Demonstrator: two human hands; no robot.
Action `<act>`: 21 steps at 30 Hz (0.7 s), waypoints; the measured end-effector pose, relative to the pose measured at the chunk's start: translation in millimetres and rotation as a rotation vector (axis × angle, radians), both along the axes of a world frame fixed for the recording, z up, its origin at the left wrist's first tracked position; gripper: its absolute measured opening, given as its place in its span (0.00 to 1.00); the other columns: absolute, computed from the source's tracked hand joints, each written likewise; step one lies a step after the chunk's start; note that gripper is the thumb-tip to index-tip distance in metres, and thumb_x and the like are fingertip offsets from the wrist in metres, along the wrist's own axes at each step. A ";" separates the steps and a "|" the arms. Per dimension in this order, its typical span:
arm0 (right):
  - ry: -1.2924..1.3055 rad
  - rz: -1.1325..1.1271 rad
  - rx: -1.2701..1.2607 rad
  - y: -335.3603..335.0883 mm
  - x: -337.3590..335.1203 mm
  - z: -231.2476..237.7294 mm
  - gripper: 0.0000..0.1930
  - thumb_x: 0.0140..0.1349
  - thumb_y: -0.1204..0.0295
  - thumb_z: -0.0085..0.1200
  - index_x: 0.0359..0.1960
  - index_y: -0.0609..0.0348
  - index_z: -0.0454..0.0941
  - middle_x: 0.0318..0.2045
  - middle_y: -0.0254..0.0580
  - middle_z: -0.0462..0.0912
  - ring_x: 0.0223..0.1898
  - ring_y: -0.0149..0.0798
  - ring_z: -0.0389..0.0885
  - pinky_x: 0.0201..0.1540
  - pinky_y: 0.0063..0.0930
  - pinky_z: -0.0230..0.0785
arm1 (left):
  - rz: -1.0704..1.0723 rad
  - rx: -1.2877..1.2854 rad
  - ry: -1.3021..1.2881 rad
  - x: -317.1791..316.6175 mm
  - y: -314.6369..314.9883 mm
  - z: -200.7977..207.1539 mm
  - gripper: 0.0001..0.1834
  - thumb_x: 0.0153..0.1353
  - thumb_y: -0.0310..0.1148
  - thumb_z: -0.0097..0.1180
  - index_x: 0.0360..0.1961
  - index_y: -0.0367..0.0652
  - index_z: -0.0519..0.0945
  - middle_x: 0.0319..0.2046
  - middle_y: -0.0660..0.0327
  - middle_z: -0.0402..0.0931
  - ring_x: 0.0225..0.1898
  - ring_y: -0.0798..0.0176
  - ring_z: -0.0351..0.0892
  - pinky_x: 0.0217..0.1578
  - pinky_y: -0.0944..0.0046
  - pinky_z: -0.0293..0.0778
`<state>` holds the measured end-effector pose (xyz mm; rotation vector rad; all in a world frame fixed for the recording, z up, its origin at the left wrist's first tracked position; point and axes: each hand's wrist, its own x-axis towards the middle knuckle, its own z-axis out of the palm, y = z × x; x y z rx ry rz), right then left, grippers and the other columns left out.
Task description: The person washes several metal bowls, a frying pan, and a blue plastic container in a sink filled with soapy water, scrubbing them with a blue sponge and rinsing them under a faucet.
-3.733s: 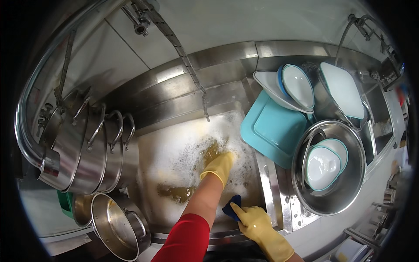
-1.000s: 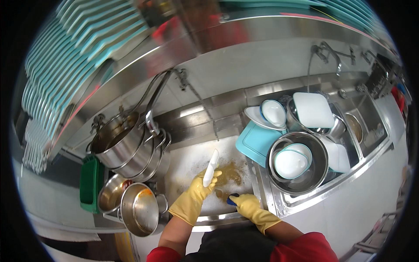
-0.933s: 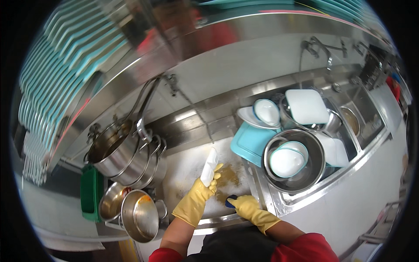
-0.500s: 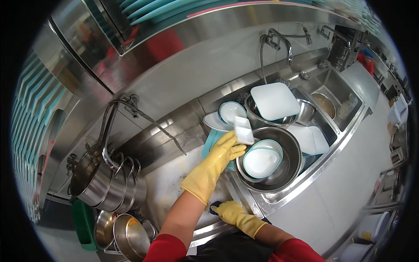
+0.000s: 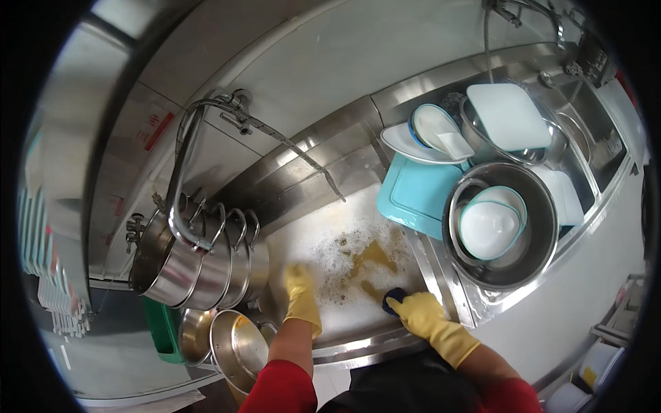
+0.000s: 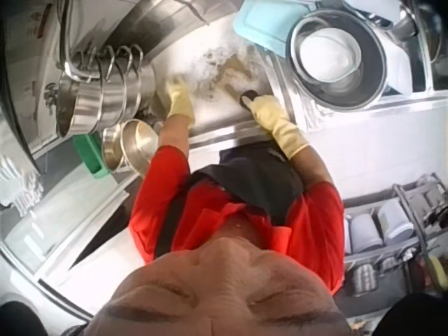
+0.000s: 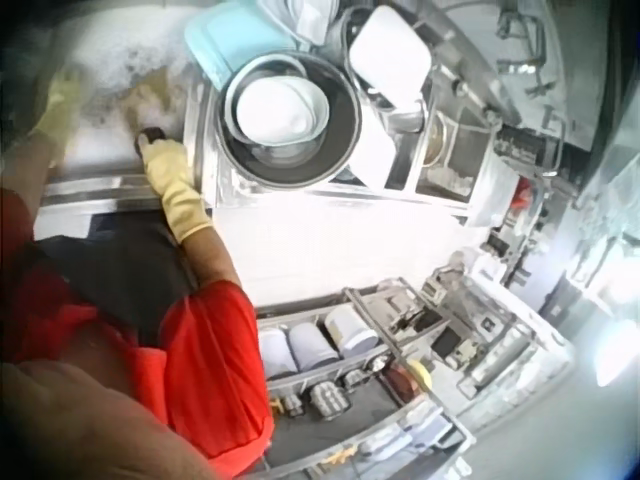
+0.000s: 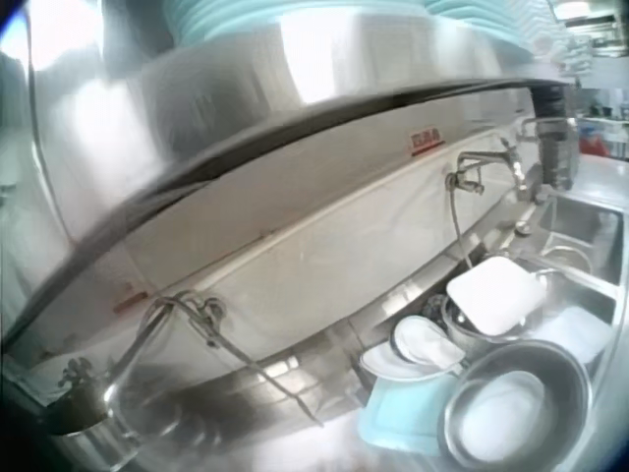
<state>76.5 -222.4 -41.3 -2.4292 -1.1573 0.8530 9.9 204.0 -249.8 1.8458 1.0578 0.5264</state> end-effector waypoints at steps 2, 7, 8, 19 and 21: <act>-0.005 0.011 -0.001 0.7 0.6 -7.1 0.23 0.66 0.70 0.47 0.64 0.43 0.76 0.36 0.47 0.88 0.39 0.52 0.87 0.42 0.47 0.78 | 0.104 0.070 -0.053 -52.9 47.9 -49.8 0.35 0.68 0.35 0.56 0.72 0.32 0.62 0.64 0.45 0.72 0.62 0.50 0.76 0.62 0.55 0.72; -0.016 -0.068 0.011 -1.6 -6.4 -21.0 0.23 0.64 0.68 0.50 0.63 0.44 0.76 0.30 0.45 0.86 0.33 0.50 0.86 0.37 0.46 0.78 | -0.038 0.127 0.709 -32.2 -2.8 -43.8 0.34 0.68 0.39 0.54 0.71 0.34 0.63 0.63 0.46 0.74 0.61 0.50 0.77 0.62 0.54 0.72; -0.028 -0.085 0.017 -1.9 -6.4 -22.5 0.24 0.64 0.68 0.51 0.63 0.44 0.76 0.28 0.44 0.85 0.32 0.50 0.85 0.36 0.46 0.78 | -0.114 0.123 0.815 -18.9 -12.9 -38.9 0.34 0.68 0.39 0.54 0.71 0.35 0.64 0.63 0.46 0.74 0.61 0.50 0.77 0.61 0.54 0.72; -0.028 -0.073 -0.006 4.9 -4.8 -28.0 0.26 0.62 0.70 0.52 0.64 0.46 0.74 0.28 0.44 0.84 0.31 0.49 0.84 0.35 0.45 0.76 | -0.626 0.050 1.259 58.5 -67.7 -29.1 0.33 0.69 0.46 0.51 0.70 0.40 0.67 0.61 0.47 0.76 0.59 0.50 0.79 0.60 0.52 0.73; -0.050 -0.089 0.014 4.6 -6.0 -29.2 0.26 0.62 0.70 0.52 0.64 0.46 0.74 0.27 0.44 0.84 0.31 0.48 0.84 0.35 0.45 0.76 | -0.711 0.045 1.260 65.7 -89.1 -27.4 0.32 0.70 0.47 0.50 0.70 0.41 0.68 0.60 0.47 0.77 0.58 0.50 0.79 0.59 0.52 0.73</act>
